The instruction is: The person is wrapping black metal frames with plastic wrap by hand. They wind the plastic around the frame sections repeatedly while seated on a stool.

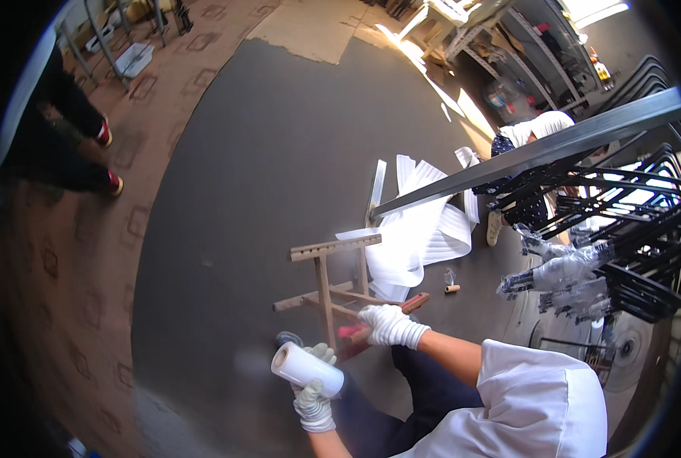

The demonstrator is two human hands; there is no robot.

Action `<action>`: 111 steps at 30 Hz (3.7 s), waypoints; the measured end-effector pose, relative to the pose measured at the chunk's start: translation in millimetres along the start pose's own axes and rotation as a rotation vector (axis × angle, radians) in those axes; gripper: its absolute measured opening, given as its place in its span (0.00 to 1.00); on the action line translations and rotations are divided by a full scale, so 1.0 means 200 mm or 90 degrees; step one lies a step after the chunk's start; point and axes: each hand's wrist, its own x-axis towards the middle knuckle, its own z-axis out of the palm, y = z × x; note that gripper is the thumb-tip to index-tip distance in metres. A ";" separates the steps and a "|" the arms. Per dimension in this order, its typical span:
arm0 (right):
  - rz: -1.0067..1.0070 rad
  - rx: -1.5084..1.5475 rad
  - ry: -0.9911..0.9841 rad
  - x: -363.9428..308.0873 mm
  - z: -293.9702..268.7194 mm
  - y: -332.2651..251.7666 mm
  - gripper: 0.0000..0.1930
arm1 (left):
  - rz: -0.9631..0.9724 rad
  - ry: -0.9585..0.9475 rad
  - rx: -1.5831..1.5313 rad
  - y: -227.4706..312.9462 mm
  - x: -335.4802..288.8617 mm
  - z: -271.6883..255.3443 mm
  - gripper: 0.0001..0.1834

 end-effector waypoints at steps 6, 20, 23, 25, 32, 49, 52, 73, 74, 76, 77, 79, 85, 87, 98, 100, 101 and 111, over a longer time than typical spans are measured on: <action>0.024 0.330 0.179 0.12 -0.43 -0.11 0.25 | 0.002 0.049 -0.013 0.16 0.21 0.27 0.39; 0.196 0.824 0.396 0.78 -1.35 0.26 0.23 | -0.213 -0.053 0.219 0.12 1.53 1.22 0.34; 0.191 0.967 0.449 0.95 -1.51 0.47 0.25 | -0.271 -0.084 0.193 0.15 1.82 1.42 0.31; 0.211 1.019 0.496 1.05 -1.62 0.61 0.27 | -0.309 -0.091 0.239 0.17 1.99 1.53 0.30; 0.337 1.124 0.647 1.23 -2.08 1.00 0.30 | -0.443 -0.104 0.319 0.08 2.65 1.88 0.31; 0.428 1.334 0.981 1.19 -2.36 2.15 0.25 | -0.623 -0.398 0.733 -1.07 3.32 3.07 0.35; 0.489 1.287 0.987 1.02 -2.33 2.28 0.25 | -0.635 -0.445 0.775 -1.41 3.26 3.10 0.37; 0.985 1.380 0.987 1.09 -1.82 2.83 0.28 | -1.177 -0.847 1.003 -3.13 3.14 3.27 0.38; 1.013 1.352 0.946 1.12 -1.85 2.85 0.28 | -1.154 -0.866 1.007 -3.23 3.16 3.25 0.39; 1.017 1.373 0.813 1.30 -1.86 2.86 0.26 | -1.099 -0.909 1.056 -3.44 3.25 3.18 0.38; 1.016 1.390 0.783 1.35 -1.90 2.91 0.25 | -1.063 -0.924 1.099 -3.55 3.32 3.15 0.35; 0.943 1.485 0.569 1.31 -2.03 3.01 0.25 | -1.098 -0.924 1.162 -3.72 3.32 3.09 0.37; 0.584 1.720 0.897 2.25 -2.10 2.96 0.23 | -1.047 -1.170 1.433 -4.02 3.39 2.75 0.54; 0.571 1.695 0.778 2.12 -2.13 3.11 0.20 | -1.013 -1.407 1.501 -4.05 3.29 2.74 0.51; 0.433 1.898 0.537 2.30 -1.78 3.50 0.17 | -1.350 -1.795 0.995 -4.31 3.21 2.33 0.45; 0.496 1.689 0.615 2.36 -1.72 3.50 0.16 | -1.407 -1.732 0.941 -4.37 3.22 2.30 0.34; 0.531 1.588 0.644 2.42 -1.69 3.50 0.15 | -1.479 -1.643 0.955 -4.35 3.20 2.33 0.31; 0.801 0.780 2.086 1.85 -1.63 3.35 0.24 | -1.340 -1.700 0.309 -3.79 3.36 2.58 0.24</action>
